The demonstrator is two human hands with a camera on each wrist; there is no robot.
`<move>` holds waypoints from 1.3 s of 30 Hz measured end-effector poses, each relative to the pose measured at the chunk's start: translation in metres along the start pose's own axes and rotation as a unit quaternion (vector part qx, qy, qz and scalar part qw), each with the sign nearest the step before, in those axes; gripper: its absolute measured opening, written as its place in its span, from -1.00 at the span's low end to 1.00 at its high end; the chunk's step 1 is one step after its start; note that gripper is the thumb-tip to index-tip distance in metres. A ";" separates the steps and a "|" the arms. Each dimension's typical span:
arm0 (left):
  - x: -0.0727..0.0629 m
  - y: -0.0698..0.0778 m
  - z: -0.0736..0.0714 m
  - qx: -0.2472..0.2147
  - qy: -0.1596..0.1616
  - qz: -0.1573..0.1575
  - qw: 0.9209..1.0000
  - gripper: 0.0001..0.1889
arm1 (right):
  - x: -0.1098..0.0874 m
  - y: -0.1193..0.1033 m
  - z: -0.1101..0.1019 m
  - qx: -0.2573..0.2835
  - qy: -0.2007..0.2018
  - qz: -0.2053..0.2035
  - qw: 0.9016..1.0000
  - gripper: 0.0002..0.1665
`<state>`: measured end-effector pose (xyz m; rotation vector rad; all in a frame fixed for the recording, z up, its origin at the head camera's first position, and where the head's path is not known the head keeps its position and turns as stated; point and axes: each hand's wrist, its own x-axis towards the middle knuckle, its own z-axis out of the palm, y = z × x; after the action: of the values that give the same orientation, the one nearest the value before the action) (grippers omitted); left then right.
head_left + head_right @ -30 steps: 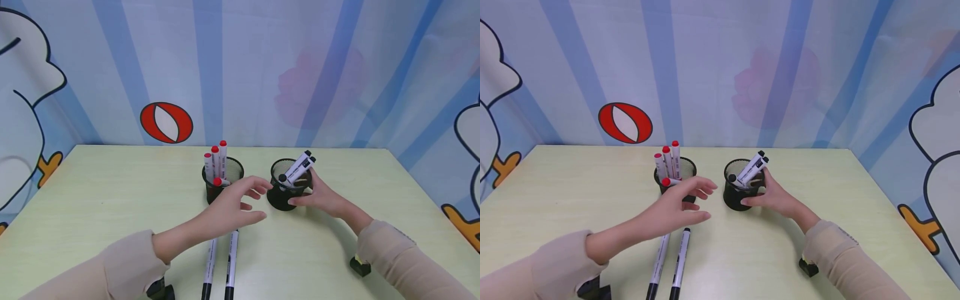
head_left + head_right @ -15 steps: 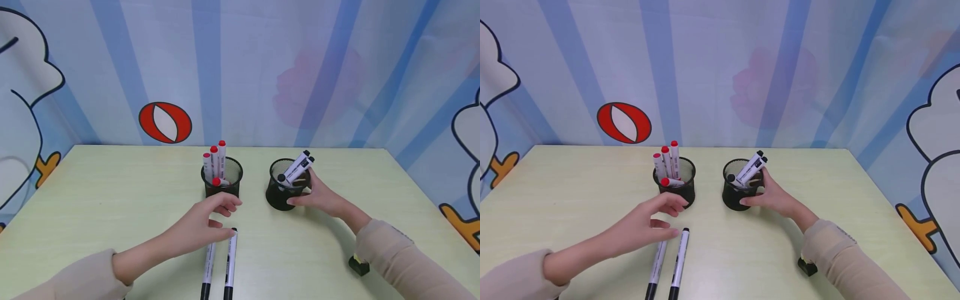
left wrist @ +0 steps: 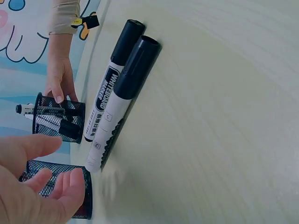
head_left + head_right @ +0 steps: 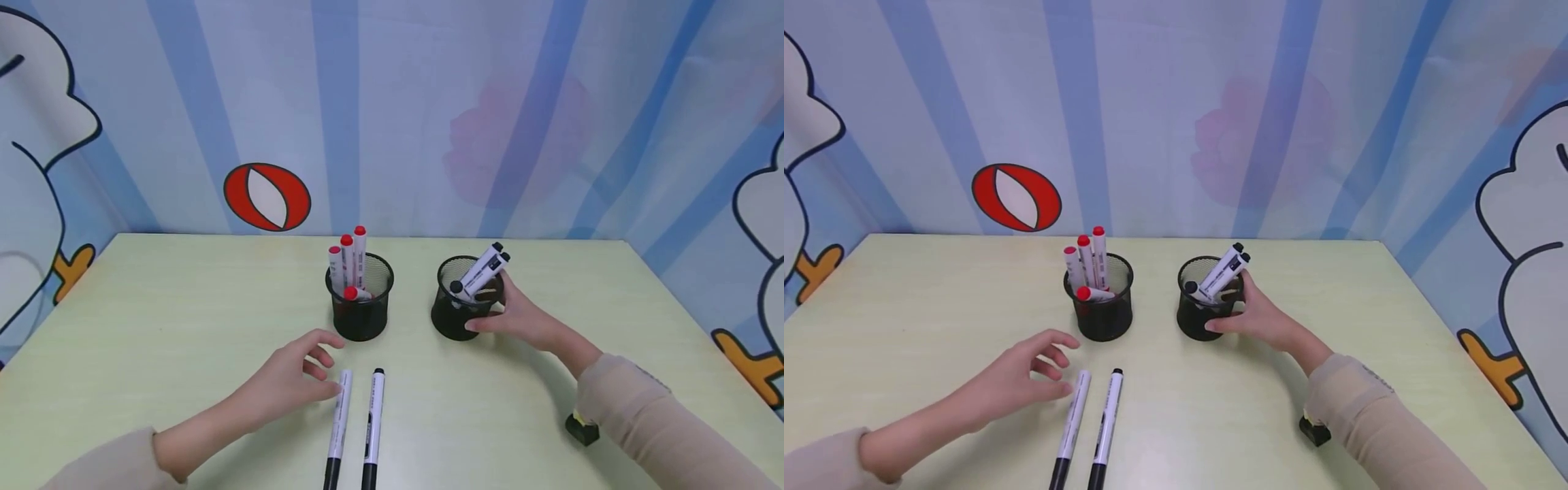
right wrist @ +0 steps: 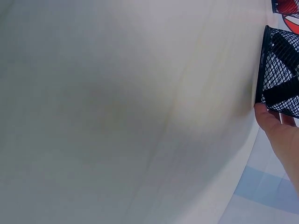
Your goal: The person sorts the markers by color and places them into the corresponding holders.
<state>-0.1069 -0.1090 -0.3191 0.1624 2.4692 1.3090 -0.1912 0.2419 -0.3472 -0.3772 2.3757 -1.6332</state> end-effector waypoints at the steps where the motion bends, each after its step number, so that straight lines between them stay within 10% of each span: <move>1: 0.000 -0.002 0.001 0.006 0.001 -0.014 1.000 -0.44 | 0.000 0.000 0.000 0.000 0.000 0.002 1.000 0.22; 16: 0.005 -0.008 0.009 0.062 -0.029 -0.091 0.993 -0.40 | -0.002 -0.001 0.001 0.003 -0.002 0.005 1.000 0.22; 39: 0.007 -0.009 0.017 0.062 -0.044 -0.052 0.996 -0.45 | 0.001 0.000 -0.001 0.002 -0.006 -0.008 1.000 0.20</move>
<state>-0.1067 -0.0991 -0.3371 0.1169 2.4495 1.0830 -0.1925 0.2420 -0.3468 -0.4059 2.3659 -1.6383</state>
